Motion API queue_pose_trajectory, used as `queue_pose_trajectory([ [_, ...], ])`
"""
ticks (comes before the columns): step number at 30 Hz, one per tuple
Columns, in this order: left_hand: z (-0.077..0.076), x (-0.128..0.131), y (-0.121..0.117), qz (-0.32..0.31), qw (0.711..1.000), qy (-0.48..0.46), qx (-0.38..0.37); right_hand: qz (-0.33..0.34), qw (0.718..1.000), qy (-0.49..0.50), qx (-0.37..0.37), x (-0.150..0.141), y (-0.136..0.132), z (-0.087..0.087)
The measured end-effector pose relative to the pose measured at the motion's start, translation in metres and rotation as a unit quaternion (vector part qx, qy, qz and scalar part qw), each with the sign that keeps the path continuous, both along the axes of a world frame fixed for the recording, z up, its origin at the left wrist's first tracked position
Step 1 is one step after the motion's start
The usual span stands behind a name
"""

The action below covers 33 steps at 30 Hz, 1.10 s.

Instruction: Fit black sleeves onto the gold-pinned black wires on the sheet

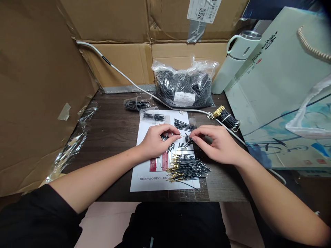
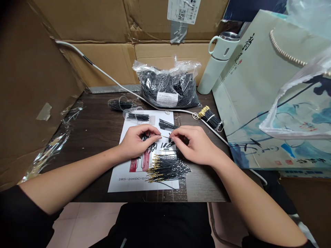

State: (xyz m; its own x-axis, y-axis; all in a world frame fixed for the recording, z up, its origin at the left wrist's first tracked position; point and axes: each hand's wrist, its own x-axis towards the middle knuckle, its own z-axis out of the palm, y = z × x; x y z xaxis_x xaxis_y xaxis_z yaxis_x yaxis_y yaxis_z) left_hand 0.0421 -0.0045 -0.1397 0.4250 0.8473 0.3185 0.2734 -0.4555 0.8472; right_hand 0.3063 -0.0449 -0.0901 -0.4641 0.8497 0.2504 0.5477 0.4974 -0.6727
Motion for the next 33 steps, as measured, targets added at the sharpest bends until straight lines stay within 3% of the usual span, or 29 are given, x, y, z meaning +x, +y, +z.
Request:
queue_pose_trajectory([
  [13,0.001,-0.001,-0.002,-0.038,0.996,0.017,0.081,-0.038,0.985,0.076,-0.148,-0.007,0.0,-0.01],
  [33,0.0,-0.001,-0.001,-0.045,0.995,0.014,0.086,-0.028,0.985,0.075,-0.15,-0.009,-0.001,-0.016],
])
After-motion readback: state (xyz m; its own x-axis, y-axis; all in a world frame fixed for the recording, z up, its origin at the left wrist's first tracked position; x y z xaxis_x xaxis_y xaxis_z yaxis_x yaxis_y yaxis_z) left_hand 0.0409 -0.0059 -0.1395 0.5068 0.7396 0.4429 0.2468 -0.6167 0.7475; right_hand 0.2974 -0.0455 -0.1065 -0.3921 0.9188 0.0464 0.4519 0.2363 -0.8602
